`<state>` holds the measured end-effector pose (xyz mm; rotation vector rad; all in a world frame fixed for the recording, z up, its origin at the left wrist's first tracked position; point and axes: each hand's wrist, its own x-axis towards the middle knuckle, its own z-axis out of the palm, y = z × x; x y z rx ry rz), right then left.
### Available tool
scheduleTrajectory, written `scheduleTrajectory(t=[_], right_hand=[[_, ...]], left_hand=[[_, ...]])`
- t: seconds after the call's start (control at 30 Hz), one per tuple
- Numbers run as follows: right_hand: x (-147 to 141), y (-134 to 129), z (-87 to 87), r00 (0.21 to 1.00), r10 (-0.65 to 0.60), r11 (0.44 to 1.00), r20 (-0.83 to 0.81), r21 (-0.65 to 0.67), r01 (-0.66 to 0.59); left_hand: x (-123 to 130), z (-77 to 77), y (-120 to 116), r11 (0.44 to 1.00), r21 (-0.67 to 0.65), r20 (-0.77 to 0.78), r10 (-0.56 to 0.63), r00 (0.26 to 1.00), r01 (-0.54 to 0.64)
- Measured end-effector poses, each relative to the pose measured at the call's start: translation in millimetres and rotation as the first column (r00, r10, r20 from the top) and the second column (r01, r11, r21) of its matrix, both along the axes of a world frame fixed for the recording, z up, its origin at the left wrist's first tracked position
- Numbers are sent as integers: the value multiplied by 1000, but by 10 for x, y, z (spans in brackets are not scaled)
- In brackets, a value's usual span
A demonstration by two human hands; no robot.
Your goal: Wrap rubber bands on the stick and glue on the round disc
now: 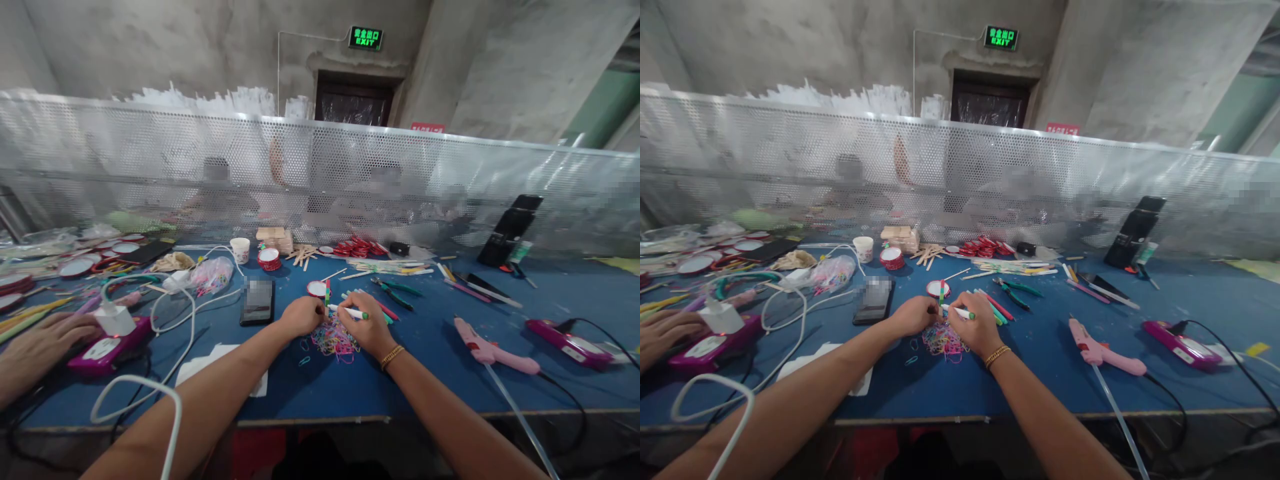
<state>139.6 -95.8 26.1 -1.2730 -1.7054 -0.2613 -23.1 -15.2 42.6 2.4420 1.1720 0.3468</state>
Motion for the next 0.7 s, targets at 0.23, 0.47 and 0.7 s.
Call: scheduleTrajectory(t=[0.23,0.47,0.7], right_hand=[[18,9,-20,1000,-10,1000,1,-21,10],[10,-8,-7,1000,2,1000,-6,-22,-2],[14,-13,-7,1000,-1,1000,-9,-21,1]], left_hand=[[6,1,-16,999,-39,4,28,1000,-28],[15,-15,9,1000,-28,0,10,1000,-10],[4,-9,-1,1000,1,27,-17,999,17]])
